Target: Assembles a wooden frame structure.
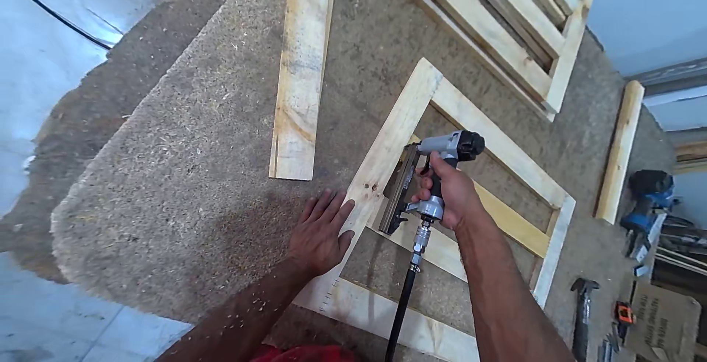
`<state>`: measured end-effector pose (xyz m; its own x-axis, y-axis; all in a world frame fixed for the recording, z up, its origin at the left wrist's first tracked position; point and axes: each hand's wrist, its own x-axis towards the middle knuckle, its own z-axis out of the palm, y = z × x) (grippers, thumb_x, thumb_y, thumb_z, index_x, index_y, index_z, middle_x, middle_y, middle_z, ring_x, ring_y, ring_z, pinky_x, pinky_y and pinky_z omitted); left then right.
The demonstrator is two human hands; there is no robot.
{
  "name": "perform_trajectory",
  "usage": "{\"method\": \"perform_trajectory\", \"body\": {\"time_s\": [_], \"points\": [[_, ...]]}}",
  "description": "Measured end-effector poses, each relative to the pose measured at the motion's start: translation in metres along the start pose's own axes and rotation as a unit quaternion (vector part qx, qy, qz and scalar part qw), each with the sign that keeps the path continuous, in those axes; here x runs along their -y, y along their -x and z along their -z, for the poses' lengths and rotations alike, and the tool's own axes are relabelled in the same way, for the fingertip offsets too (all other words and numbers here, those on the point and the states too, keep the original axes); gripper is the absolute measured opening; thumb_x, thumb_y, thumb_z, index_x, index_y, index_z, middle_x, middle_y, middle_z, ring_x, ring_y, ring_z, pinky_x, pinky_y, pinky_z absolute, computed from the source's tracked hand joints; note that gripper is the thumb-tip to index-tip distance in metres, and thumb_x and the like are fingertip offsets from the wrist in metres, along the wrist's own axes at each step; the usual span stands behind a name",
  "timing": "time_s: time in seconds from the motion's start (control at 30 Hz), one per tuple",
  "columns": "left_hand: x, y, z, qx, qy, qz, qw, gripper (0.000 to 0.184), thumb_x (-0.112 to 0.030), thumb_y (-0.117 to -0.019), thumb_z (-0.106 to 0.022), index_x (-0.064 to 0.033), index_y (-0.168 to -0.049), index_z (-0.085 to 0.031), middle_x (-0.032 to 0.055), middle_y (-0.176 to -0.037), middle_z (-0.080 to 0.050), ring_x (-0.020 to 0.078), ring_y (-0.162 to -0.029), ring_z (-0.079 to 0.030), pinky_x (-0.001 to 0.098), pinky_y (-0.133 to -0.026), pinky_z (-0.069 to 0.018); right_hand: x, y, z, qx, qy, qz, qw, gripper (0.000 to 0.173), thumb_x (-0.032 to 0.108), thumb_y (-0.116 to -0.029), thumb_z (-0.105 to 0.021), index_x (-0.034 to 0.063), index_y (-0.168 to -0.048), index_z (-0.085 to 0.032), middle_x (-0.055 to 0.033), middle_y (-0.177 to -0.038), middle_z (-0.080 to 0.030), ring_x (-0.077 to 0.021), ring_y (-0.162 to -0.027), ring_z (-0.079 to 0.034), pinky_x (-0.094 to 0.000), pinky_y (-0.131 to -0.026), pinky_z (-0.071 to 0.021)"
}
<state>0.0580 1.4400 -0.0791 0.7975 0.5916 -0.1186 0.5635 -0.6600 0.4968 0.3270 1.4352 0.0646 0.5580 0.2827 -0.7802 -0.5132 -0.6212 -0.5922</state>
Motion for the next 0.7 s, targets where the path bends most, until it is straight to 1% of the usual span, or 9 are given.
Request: {"method": "perform_trajectory", "body": {"time_s": [0.1, 0.2, 0.3, 0.43, 0.53, 0.57, 0.63, 0.67, 0.7], "points": [[0.001, 0.0, -0.002, -0.013, 0.018, -0.006, 1.0, 0.062, -0.057, -0.1025, -0.036, -0.031, -0.158, -0.041, -0.0048, -0.17, -0.027, 0.0236, -0.159, -0.015, 0.0529, -0.128, -0.0163, -0.004, 0.003, 0.004, 0.01, -0.002, -0.003, 1.0, 0.048, 0.056, -0.1039, -0.05, 0.0099, -0.099, -0.059, 0.0007, -0.062, -0.048, -0.0149, -0.048, -0.053, -0.0429, -0.058, -0.0613], [0.001, 0.0, -0.002, -0.016, 0.018, -0.005, 1.0, 0.061, -0.057, -0.103, -0.035, -0.031, -0.158, -0.041, -0.0048, -0.17, -0.028, 0.0241, -0.159, -0.016, 0.0527, -0.128, -0.0165, -0.01, 0.005, 0.004, 0.011, 0.001, 0.003, 1.0, 0.047, 0.055, -0.1039, -0.051, 0.0097, -0.099, -0.06, 0.0006, -0.061, -0.047, -0.0152, -0.048, -0.053, -0.0439, -0.059, -0.0614], [0.001, 0.0, -0.001, -0.004, 0.015, -0.004, 1.0, 0.061, -0.057, -0.103, -0.035, -0.0316, -0.159, -0.04, -0.0057, -0.171, -0.026, 0.023, -0.16, -0.013, 0.0524, -0.128, -0.0151, -0.016, 0.009, 0.003, 0.015, 0.01, 0.004, 1.0, 0.047, 0.054, -0.1042, -0.051, 0.0092, -0.1, -0.061, -0.0001, -0.061, -0.048, -0.0161, -0.049, -0.054, -0.0455, -0.06, -0.062], [0.0, 0.0, -0.002, -0.005, 0.017, -0.001, 1.0, 0.061, -0.056, -0.1028, -0.036, -0.031, -0.158, -0.04, -0.0054, -0.171, -0.026, 0.0228, -0.16, -0.012, 0.0515, -0.128, -0.0149, -0.023, 0.011, 0.002, 0.02, 0.018, 0.013, 1.0, 0.047, 0.054, -0.1047, -0.05, 0.0088, -0.1, -0.062, -0.0002, -0.061, -0.048, -0.0162, -0.048, -0.054, -0.0455, -0.059, -0.0618], [0.001, 0.0, -0.002, 0.001, 0.013, 0.0, 1.0, 0.061, -0.056, -0.1026, -0.035, -0.0323, -0.159, -0.039, -0.0062, -0.171, -0.025, 0.0229, -0.16, -0.012, 0.0515, -0.128, -0.0145, -0.024, 0.008, 0.004, 0.023, 0.013, 0.016, 1.0, 0.047, 0.054, -0.1045, -0.051, 0.0081, -0.105, -0.062, -0.0006, -0.06, -0.049, -0.0169, -0.048, -0.056, -0.0464, -0.059, -0.0625], [0.001, 0.0, -0.002, 0.005, 0.012, 0.001, 1.0, 0.061, -0.056, -0.1026, -0.035, -0.0328, -0.159, -0.039, -0.0064, -0.171, -0.024, 0.0227, -0.16, -0.011, 0.0512, -0.128, -0.0144, -0.023, 0.008, 0.005, 0.022, 0.018, 0.014, 0.999, 0.046, 0.053, -0.1047, -0.051, 0.0082, -0.104, -0.062, -0.0003, -0.06, -0.049, -0.0165, -0.048, -0.056, -0.0459, -0.06, -0.0624], [0.0, 0.0, -0.002, 0.001, 0.012, 0.001, 1.0, 0.061, -0.056, -0.1028, -0.034, -0.0324, -0.158, -0.04, -0.0059, -0.171, -0.025, 0.0233, -0.16, -0.012, 0.0511, -0.128, -0.0154, -0.02, 0.014, 0.004, 0.017, 0.038, 0.01, 0.999, 0.046, 0.052, -0.1048, -0.051, 0.0077, -0.099, -0.062, -0.0006, -0.06, -0.049, -0.0162, -0.048, -0.055, -0.0444, -0.058, -0.062], [0.0, 0.001, -0.003, -0.002, 0.013, 0.0, 1.0, 0.061, -0.055, -0.1029, -0.034, -0.0322, -0.159, -0.04, -0.0059, -0.171, -0.025, 0.0233, -0.16, -0.012, 0.0512, -0.128, -0.0153, -0.02, 0.02, 0.004, 0.015, 0.043, 0.009, 0.999, 0.048, 0.054, -0.1041, -0.051, 0.0075, -0.099, -0.061, -0.0008, -0.06, -0.049, -0.0163, -0.047, -0.055, -0.0436, -0.056, -0.0618], [0.0, 0.002, -0.002, -0.004, 0.015, -0.002, 1.0, 0.061, -0.055, -0.103, -0.034, -0.032, -0.159, -0.04, -0.0061, -0.171, -0.025, 0.0232, -0.16, -0.011, 0.0511, -0.128, -0.0148, -0.023, 0.029, 0.006, 0.018, 0.041, 0.007, 0.999, 0.05, 0.057, -0.1032, -0.051, 0.0079, -0.101, -0.06, -0.0011, -0.061, -0.049, -0.0164, -0.047, -0.056, -0.0432, -0.056, -0.0618]]}}
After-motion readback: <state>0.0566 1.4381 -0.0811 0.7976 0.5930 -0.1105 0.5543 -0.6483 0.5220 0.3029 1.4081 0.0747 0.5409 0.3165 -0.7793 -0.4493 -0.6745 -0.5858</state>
